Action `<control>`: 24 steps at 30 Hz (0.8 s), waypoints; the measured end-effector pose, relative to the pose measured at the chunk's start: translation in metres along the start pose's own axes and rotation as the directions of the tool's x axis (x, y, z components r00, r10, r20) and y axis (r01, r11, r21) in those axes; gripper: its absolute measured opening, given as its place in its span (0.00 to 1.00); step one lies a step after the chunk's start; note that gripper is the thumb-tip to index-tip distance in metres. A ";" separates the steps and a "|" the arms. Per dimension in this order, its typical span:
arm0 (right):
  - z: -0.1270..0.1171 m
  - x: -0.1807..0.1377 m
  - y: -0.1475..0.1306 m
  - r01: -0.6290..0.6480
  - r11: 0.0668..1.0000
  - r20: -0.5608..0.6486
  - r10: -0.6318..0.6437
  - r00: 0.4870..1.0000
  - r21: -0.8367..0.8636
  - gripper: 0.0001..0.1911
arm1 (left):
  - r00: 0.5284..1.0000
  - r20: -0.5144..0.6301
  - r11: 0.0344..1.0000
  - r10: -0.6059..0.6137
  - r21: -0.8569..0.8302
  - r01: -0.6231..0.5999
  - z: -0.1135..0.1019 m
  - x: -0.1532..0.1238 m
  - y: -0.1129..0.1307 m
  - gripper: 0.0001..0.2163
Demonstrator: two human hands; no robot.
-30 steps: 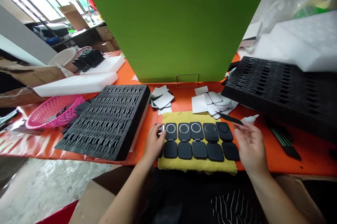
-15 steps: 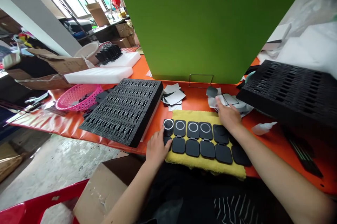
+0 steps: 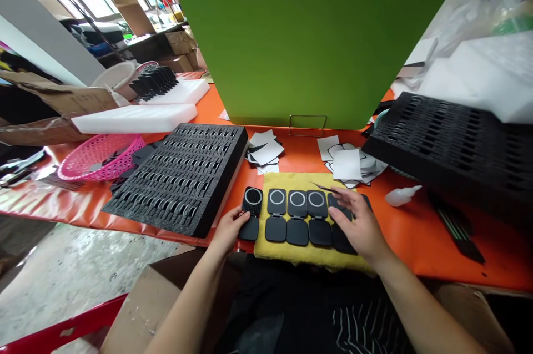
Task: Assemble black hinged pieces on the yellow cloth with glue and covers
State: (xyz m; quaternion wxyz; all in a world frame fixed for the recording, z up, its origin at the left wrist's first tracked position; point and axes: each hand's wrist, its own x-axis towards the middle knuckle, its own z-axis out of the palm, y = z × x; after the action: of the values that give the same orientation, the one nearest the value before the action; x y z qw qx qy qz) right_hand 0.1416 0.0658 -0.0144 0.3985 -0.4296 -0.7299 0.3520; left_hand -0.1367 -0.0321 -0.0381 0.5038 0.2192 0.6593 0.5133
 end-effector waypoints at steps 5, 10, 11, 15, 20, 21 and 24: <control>0.006 -0.005 -0.002 -0.239 0.879 0.003 0.261 0.965 0.413 0.20 | 0.988 0.120 0.951 -0.097 -0.282 0.127 0.025 -0.021 0.013 0.17; 0.010 0.001 -0.015 -0.347 0.828 0.041 0.368 0.929 0.440 0.24 | 0.918 0.371 0.896 -0.139 -0.347 0.276 0.067 -0.036 0.012 0.20; 0.011 0.001 -0.017 -0.365 0.819 0.059 0.380 0.923 0.442 0.24 | 0.906 0.405 0.896 -0.124 -0.346 0.278 0.074 -0.039 0.012 0.21; 0.013 0.002 -0.020 -0.406 0.807 0.130 0.390 0.912 0.428 0.24 | 0.874 0.482 0.922 -0.056 -0.311 0.231 0.098 -0.048 0.013 0.26; 0.015 -0.001 -0.021 -0.405 0.855 0.205 0.355 0.912 0.324 0.23 | 0.900 0.434 0.947 -0.044 -0.268 0.176 0.107 -0.054 0.013 0.25; 0.016 -0.001 -0.021 -0.398 0.869 0.215 0.346 0.913 0.295 0.22 | 0.895 0.444 0.948 -0.048 -0.263 0.181 0.107 -0.055 0.012 0.25; 0.019 -0.002 -0.020 -0.384 0.897 0.198 0.344 0.918 0.218 0.22 | 0.866 0.496 0.945 -0.064 -0.248 0.212 0.105 -0.054 0.008 0.25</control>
State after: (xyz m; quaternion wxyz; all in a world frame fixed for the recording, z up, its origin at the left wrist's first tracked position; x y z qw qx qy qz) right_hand 0.1188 0.0527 -0.0060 0.3189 -0.4759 -0.6144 0.5425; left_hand -0.0236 -0.0244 -0.0037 0.7146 0.2140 0.4431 0.4971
